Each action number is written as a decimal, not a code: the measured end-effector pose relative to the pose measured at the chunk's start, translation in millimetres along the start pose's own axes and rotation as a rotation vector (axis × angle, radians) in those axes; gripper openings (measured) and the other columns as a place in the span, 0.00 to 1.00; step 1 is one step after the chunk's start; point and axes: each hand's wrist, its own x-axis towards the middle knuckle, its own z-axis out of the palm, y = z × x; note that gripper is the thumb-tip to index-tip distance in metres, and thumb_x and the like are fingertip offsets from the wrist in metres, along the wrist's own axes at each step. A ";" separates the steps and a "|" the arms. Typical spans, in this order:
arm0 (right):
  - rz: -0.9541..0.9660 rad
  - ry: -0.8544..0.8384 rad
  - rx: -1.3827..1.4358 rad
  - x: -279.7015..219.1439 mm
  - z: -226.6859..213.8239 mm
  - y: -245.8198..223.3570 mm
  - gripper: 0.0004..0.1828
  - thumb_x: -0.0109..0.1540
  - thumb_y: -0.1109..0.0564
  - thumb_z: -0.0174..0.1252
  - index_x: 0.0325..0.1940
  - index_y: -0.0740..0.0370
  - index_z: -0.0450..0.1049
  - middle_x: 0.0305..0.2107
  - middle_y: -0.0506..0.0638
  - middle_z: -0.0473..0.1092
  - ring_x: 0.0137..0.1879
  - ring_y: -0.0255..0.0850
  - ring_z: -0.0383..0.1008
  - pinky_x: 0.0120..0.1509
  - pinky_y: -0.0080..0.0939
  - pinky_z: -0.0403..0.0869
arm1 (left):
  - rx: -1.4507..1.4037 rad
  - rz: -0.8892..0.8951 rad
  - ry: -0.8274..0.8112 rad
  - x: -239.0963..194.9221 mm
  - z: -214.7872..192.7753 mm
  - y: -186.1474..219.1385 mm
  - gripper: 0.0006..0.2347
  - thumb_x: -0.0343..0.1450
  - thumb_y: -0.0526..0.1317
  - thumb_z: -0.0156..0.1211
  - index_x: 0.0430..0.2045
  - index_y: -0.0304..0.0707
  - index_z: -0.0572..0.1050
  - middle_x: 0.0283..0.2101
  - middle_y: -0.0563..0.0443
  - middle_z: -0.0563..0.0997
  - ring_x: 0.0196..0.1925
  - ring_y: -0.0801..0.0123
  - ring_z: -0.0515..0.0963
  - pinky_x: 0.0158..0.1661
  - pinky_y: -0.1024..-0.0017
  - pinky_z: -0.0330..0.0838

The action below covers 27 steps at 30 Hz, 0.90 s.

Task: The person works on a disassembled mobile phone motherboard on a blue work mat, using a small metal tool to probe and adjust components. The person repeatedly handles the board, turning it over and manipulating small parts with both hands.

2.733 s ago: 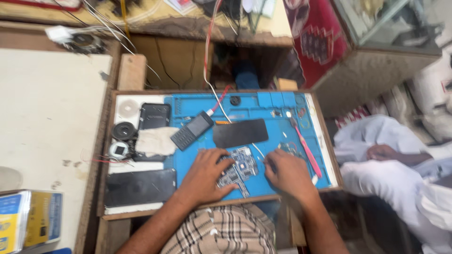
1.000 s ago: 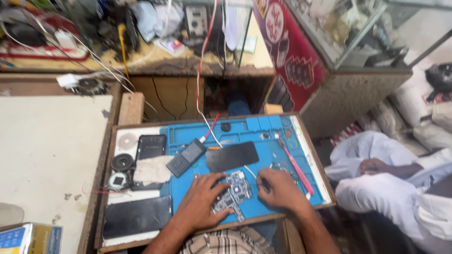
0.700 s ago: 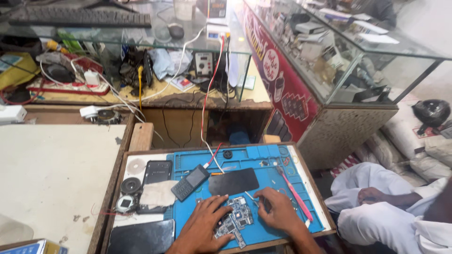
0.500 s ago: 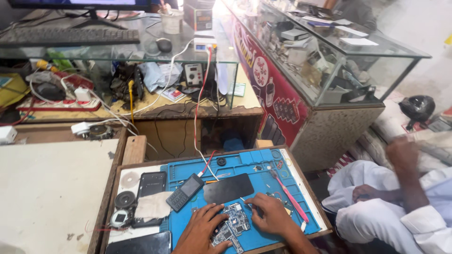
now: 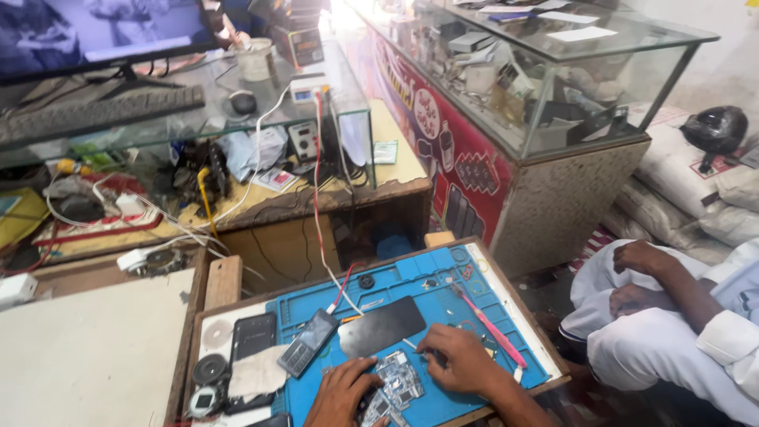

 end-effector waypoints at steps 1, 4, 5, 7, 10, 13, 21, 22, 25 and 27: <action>-0.006 0.007 0.005 -1.2 0.0 0.6 0.09 0.53 0.63 0.62 0.37 0.60 0.79 0.28 0.50 0.74 0.25 0.42 0.75 0.30 0.41 0.72 | 0.045 0.012 0.020 2.2 8.6 -11.7 0.23 0.63 0.55 0.71 0.49 0.49 0.78 0.69 0.50 0.67 0.72 0.54 0.61 0.65 0.43 0.52; -0.108 0.076 0.002 0.4 -0.6 3.0 0.08 0.53 0.63 0.62 0.36 0.60 0.79 0.28 0.51 0.73 0.29 0.44 0.75 0.31 0.43 0.72 | 0.168 0.048 0.103 12.3 36.3 -49.2 0.15 0.66 0.52 0.68 0.44 0.55 0.81 0.66 0.55 0.71 0.71 0.58 0.66 0.63 0.41 0.55; -0.074 0.063 0.008 1.1 -0.4 3.2 0.07 0.53 0.63 0.62 0.36 0.60 0.78 0.27 0.51 0.73 0.28 0.44 0.75 0.31 0.43 0.72 | 0.202 0.063 0.135 15.8 45.2 -60.8 0.14 0.66 0.52 0.69 0.42 0.56 0.82 0.66 0.56 0.72 0.70 0.58 0.68 0.61 0.41 0.56; -0.008 0.032 0.017 0.9 -0.3 5.2 0.07 0.53 0.62 0.61 0.35 0.60 0.78 0.27 0.51 0.72 0.28 0.44 0.75 0.32 0.43 0.73 | 0.245 0.088 0.220 23.5 64.6 -79.5 0.09 0.65 0.51 0.68 0.36 0.58 0.83 0.62 0.58 0.76 0.66 0.60 0.72 0.58 0.45 0.62; -0.057 0.051 0.019 -0.2 -1.0 6.9 0.05 0.54 0.61 0.63 0.34 0.60 0.78 0.27 0.51 0.72 0.28 0.43 0.76 0.32 0.42 0.73 | 0.258 0.109 0.373 32.3 85.5 -91.6 0.04 0.64 0.48 0.66 0.26 0.58 0.84 0.53 0.62 0.83 0.57 0.65 0.80 0.53 0.54 0.70; -0.036 -0.002 -0.032 -0.8 1.7 8.7 0.05 0.54 0.60 0.66 0.33 0.60 0.78 0.27 0.51 0.73 0.28 0.44 0.76 0.33 0.44 0.71 | 0.239 0.130 0.514 40.2 90.3 -93.4 0.04 0.62 0.48 0.69 0.20 0.57 0.84 0.47 0.64 0.86 0.50 0.66 0.84 0.50 0.59 0.73; 0.098 -0.067 0.048 6.8 5.0 18.6 0.06 0.53 0.63 0.66 0.34 0.63 0.79 0.29 0.51 0.74 0.31 0.41 0.80 0.37 0.41 0.76 | 0.138 0.139 0.578 57.7 78.2 -80.6 0.05 0.64 0.47 0.68 0.28 0.58 0.87 0.42 0.63 0.88 0.44 0.69 0.86 0.48 0.60 0.76; 0.112 -0.075 0.048 8.1 5.8 21.7 0.07 0.53 0.63 0.66 0.35 0.63 0.79 0.29 0.51 0.74 0.32 0.41 0.81 0.37 0.41 0.76 | 0.137 0.129 0.579 59.3 77.9 -79.5 0.05 0.64 0.47 0.68 0.29 0.58 0.87 0.41 0.63 0.87 0.44 0.69 0.86 0.48 0.60 0.76; 0.059 -0.053 0.044 6.4 10.5 36.9 0.07 0.52 0.64 0.67 0.35 0.64 0.79 0.29 0.52 0.75 0.33 0.40 0.81 0.38 0.40 0.76 | 0.132 0.104 0.577 60.7 81.7 -74.2 0.06 0.64 0.46 0.68 0.30 0.58 0.87 0.41 0.63 0.87 0.43 0.69 0.86 0.47 0.60 0.76; 0.045 -0.076 0.050 2.1 16.0 51.7 0.06 0.55 0.62 0.66 0.35 0.62 0.79 0.30 0.51 0.75 0.34 0.40 0.81 0.38 0.38 0.76 | 0.136 0.091 0.572 59.2 82.8 -69.8 0.06 0.64 0.46 0.67 0.31 0.59 0.87 0.40 0.63 0.87 0.43 0.69 0.86 0.47 0.61 0.76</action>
